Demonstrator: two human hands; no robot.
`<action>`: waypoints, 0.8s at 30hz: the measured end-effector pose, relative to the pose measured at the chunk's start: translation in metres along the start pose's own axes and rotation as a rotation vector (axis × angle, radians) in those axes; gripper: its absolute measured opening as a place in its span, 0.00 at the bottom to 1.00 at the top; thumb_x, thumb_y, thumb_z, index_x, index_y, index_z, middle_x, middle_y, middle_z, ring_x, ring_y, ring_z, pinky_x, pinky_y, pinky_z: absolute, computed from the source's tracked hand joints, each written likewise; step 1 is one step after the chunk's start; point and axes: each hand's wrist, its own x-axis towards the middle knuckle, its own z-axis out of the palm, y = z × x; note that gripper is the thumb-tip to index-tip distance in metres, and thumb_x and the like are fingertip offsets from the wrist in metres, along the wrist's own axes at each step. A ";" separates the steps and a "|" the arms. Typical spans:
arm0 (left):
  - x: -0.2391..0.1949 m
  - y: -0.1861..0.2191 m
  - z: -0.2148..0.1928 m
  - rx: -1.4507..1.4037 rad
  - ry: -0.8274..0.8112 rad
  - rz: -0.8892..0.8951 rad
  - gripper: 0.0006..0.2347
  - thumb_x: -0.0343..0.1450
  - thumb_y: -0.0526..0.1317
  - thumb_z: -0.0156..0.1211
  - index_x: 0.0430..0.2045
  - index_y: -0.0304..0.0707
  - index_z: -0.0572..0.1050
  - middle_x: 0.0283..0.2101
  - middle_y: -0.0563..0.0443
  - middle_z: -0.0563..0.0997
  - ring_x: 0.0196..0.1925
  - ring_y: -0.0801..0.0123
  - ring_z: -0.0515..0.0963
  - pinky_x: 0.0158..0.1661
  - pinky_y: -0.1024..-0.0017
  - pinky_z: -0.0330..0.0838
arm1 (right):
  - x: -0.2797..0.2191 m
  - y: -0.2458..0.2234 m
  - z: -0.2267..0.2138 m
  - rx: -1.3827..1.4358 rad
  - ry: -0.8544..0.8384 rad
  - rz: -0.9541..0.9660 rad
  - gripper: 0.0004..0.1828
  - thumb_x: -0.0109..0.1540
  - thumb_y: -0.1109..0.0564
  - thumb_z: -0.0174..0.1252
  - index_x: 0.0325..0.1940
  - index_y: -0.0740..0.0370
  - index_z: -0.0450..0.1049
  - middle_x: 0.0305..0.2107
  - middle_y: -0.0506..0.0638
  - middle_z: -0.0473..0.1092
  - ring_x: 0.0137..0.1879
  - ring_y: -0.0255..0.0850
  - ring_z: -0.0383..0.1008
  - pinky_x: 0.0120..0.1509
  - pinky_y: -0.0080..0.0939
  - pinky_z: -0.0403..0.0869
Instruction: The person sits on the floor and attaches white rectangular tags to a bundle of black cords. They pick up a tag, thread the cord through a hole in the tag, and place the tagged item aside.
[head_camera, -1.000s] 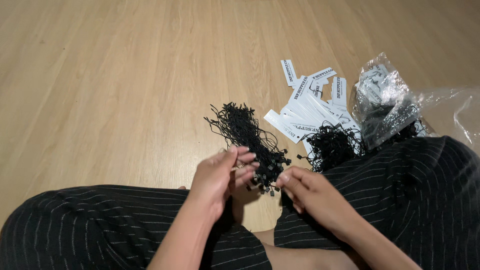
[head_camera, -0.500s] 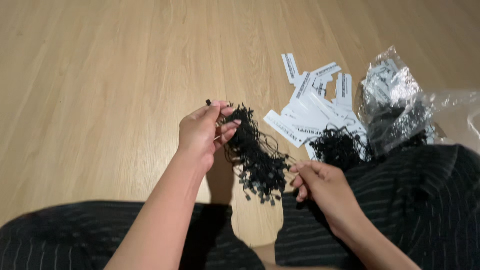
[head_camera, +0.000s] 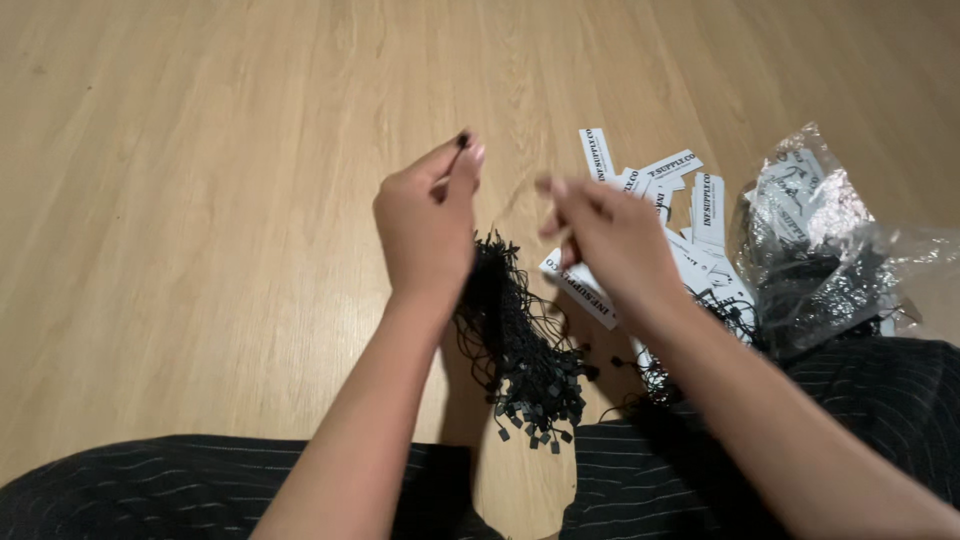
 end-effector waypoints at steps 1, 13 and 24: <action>-0.002 0.003 -0.001 0.000 0.003 -0.001 0.11 0.78 0.45 0.57 0.48 0.42 0.83 0.50 0.45 0.87 0.44 0.61 0.90 0.41 0.69 0.85 | 0.002 -0.004 0.003 -0.001 -0.003 -0.001 0.20 0.70 0.46 0.52 0.52 0.58 0.84 0.25 0.53 0.78 0.21 0.39 0.76 0.31 0.40 0.74; -0.101 -0.097 -0.005 0.941 -0.404 0.142 0.14 0.79 0.45 0.51 0.39 0.48 0.88 0.37 0.42 0.83 0.38 0.43 0.84 0.39 0.51 0.80 | -0.058 0.071 0.009 -0.507 -0.313 0.067 0.21 0.68 0.46 0.50 0.58 0.49 0.83 0.41 0.62 0.82 0.51 0.64 0.81 0.57 0.57 0.77; -0.143 -0.025 -0.031 0.464 -0.399 -0.533 0.25 0.76 0.34 0.44 0.72 0.44 0.60 0.62 0.42 0.69 0.39 0.54 0.82 0.34 0.59 0.81 | -0.075 0.139 -0.035 -0.594 -0.119 0.203 0.21 0.66 0.55 0.55 0.64 0.49 0.77 0.51 0.49 0.75 0.57 0.45 0.77 0.64 0.47 0.72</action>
